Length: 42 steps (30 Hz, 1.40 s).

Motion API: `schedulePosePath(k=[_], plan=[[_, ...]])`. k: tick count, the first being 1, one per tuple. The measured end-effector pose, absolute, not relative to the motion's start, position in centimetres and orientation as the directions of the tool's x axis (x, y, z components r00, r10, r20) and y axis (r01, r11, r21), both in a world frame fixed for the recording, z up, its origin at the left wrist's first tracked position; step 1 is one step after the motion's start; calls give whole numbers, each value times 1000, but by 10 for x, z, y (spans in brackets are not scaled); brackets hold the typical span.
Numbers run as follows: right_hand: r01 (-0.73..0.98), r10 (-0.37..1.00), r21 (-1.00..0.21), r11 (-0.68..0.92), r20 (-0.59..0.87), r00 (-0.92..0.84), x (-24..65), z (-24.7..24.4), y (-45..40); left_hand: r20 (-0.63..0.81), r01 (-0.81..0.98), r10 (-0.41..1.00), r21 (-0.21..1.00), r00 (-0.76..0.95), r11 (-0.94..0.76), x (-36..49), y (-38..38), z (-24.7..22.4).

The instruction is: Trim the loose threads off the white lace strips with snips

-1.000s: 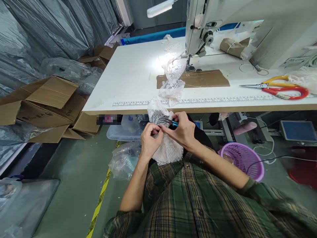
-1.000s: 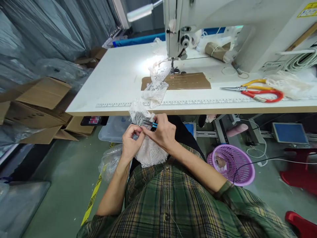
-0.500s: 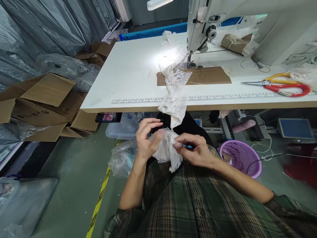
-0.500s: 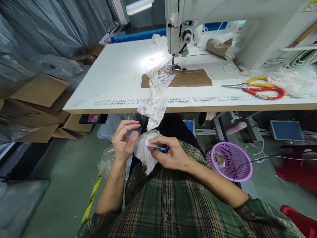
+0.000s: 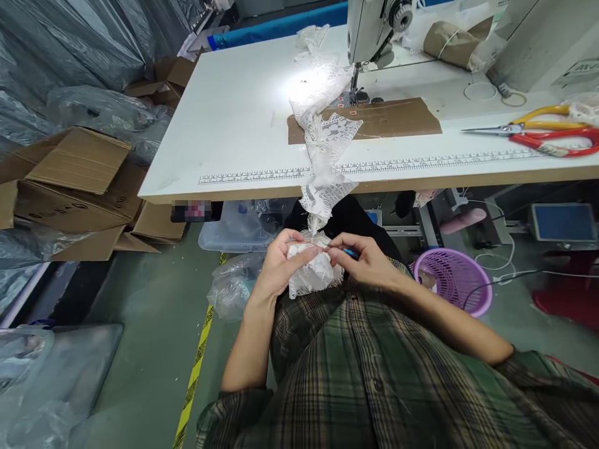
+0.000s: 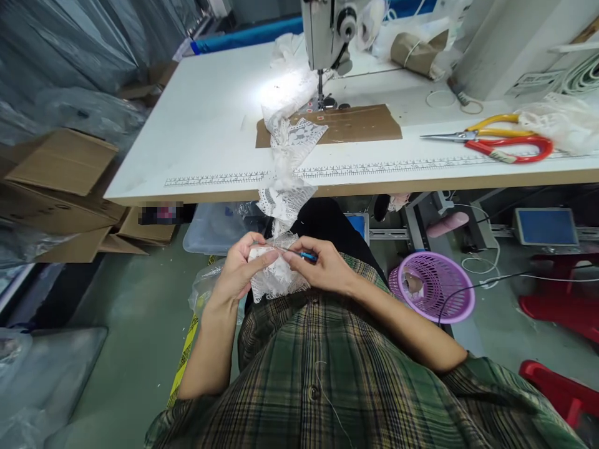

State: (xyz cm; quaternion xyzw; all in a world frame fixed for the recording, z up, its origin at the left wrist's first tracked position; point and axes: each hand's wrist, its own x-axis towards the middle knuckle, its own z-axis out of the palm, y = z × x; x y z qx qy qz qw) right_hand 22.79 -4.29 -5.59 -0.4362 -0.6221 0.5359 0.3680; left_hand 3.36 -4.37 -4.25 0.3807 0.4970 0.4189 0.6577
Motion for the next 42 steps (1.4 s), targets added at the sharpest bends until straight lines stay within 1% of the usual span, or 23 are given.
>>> schedulePosePath(k=[4,7,9,12,15,19,22,25,28,31,32,34,36,38,40,42], plan=[[231,926,-973,13,-76,-370,227,-65,-31,-322,-64,934,940,154,334,30,-44,-44],[271,911,-962,18,-96,-401,224,-68,-24,-259,34,955,966,146,257,28,-44,-46],[283,903,-958,40,-86,-421,221,-68,-21,-214,63,967,976,139,207,28,-44,-48],[282,897,-954,102,-35,-441,217,-65,-17,-181,84,974,982,135,171,27,-44,-48],[276,891,-950,148,7,-455,214,-63,-14,-195,106,972,978,132,182,27,-44,-48],[314,912,-938,144,3,-410,212,-65,-12,-211,103,968,975,136,198,26,-44,-48],[338,931,-935,107,-24,-363,214,-67,-13,-207,87,971,976,116,197,26,-43,-48],[331,909,-940,78,-69,-410,219,-68,-16,-221,90,967,973,124,211,25,-41,-48],[344,881,-930,127,-54,-470,222,-65,-20,-233,87,959,971,161,221,25,-40,-47],[360,905,-919,160,-9,-426,224,-60,-23,-239,88,958,970,157,227,26,-40,-45],[338,913,-927,160,9,-407,224,-59,-23,-242,96,958,969,152,229,26,-40,-44],[239,911,-955,174,64,-407,223,-59,-23,-249,118,955,966,160,232,26,-40,-42],[112,888,-970,215,147,-435,220,-60,-21,-260,137,946,962,194,237,26,-40,-40],[35,877,-969,245,206,-435,217,-63,-18,-287,139,929,956,235,260,26,-41,-38],[7,889,-975,220,197,-414,214,-66,-16,-315,120,911,948,266,293,26,-41,-37],[-8,907,-988,152,143,-396,212,-69,-16,-323,94,903,946,283,309,27,-42,-37]])
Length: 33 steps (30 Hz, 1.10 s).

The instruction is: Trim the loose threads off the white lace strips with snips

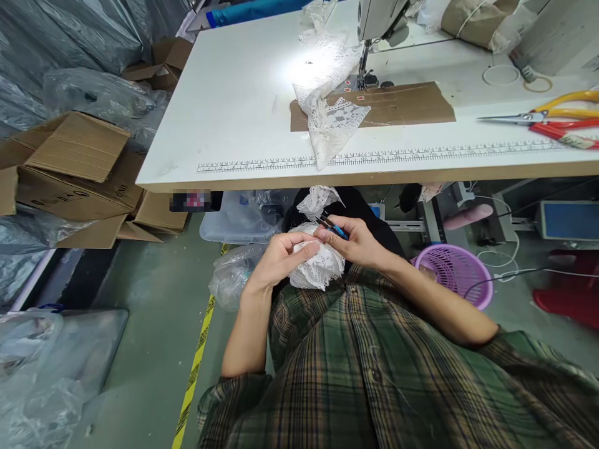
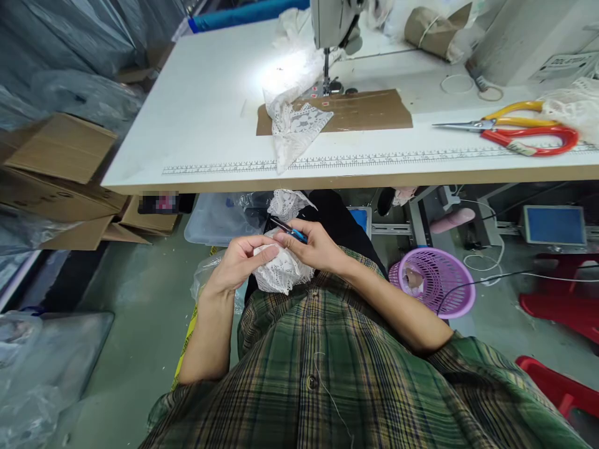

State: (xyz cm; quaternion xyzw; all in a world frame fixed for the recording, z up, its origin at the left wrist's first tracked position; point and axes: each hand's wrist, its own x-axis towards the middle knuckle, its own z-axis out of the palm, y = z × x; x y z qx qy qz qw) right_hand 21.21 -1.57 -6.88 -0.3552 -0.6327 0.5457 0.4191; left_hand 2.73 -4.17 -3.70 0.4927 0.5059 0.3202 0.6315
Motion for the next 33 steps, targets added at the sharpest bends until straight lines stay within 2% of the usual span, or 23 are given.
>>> schedulePosePath(k=[4,9,12,15,19,25,30,33], plan=[[-23,921,-997,76,79,-380,210,-70,-20,-305,82,906,952,294,294,29,-42,-37],[13,924,-991,131,118,-364,209,-68,-20,-265,96,924,964,274,248,30,-40,-40],[81,949,-981,174,146,-278,212,-67,-18,-221,113,939,974,264,198,29,-39,-42],[114,975,-983,145,123,-184,221,-70,-22,-202,129,949,976,242,174,29,-38,-42],[181,960,-981,64,11,-278,231,-75,-35,-196,131,952,977,235,169,29,-38,-44],[325,915,-928,182,39,-401,224,-70,-35,-208,152,946,973,248,174,32,-38,-40],[375,932,-914,156,11,-362,216,-69,-30,-202,151,949,974,244,168,33,-38,-40],[339,955,-934,112,7,-297,221,-73,-28,-228,154,945,969,234,196,31,-37,-44]])
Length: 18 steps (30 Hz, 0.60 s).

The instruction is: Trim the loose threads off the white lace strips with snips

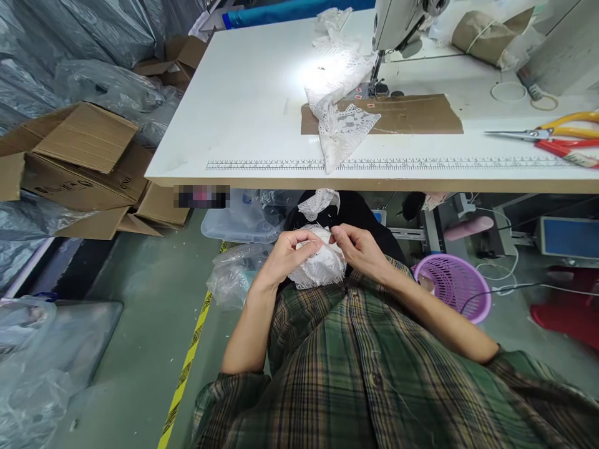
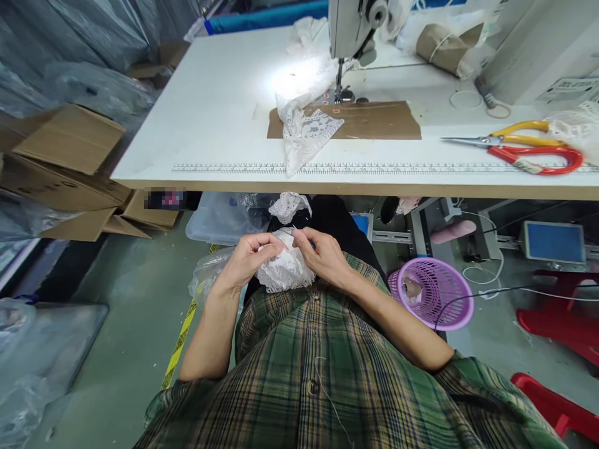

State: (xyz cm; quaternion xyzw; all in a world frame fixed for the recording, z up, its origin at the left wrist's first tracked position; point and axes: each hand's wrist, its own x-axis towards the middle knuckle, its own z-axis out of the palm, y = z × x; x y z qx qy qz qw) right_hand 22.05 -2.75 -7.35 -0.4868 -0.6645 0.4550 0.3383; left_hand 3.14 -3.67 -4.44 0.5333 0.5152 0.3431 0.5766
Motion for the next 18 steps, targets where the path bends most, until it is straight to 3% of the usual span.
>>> schedulePosePath(k=[10,13,18], plan=[[229,969,-955,189,219,113,200,-89,9,-205,165,963,970,174,176,23,-32,-50],[288,931,-927,239,303,204,198,-93,15,-190,194,968,968,165,157,17,-33,-48],[467,930,-855,228,333,154,204,-92,20,-99,280,986,958,134,58,11,-31,-47]])
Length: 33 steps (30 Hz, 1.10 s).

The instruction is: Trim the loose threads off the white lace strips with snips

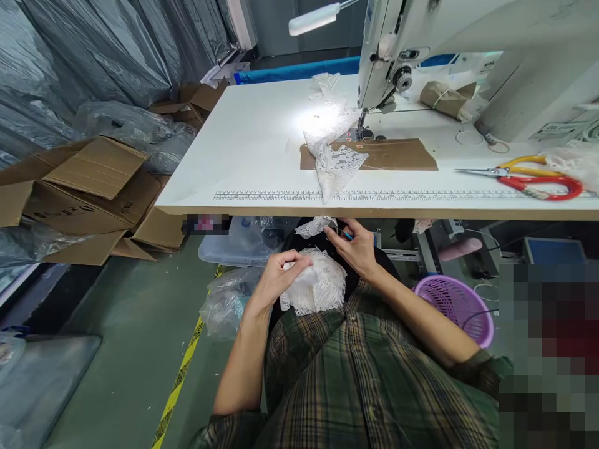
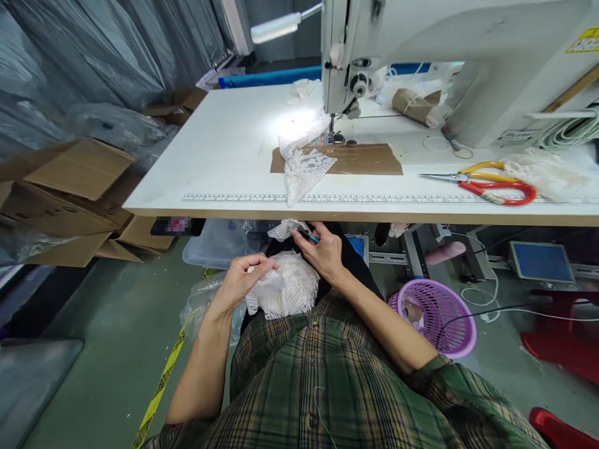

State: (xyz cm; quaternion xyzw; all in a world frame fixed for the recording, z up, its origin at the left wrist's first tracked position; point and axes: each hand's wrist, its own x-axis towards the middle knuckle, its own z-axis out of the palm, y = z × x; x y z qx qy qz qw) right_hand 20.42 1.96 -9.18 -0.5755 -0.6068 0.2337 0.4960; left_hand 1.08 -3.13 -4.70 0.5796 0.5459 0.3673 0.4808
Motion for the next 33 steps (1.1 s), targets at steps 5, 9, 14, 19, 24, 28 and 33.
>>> schedulePosePath(k=[5,9,14,19,24,28,33], plan=[[444,907,-860,254,371,200,201,-92,6,125,528,991,846,-56,-77,8,-17,-50],[395,898,-852,345,421,124,201,-91,-6,217,661,974,740,-64,-122,15,8,-64],[318,915,-868,382,403,-2,204,-81,3,191,592,975,775,113,-221,25,21,-72],[318,973,-923,216,231,12,200,-65,9,224,519,940,788,257,-330,28,-2,-54],[334,966,-922,197,241,96,194,-56,11,258,648,926,662,275,-376,37,-17,-42],[298,953,-918,263,295,65,203,-56,11,285,687,927,624,244,-372,31,-15,-34],[186,942,-929,319,290,-168,217,-47,-19,348,566,930,746,116,-350,15,-5,-23]])
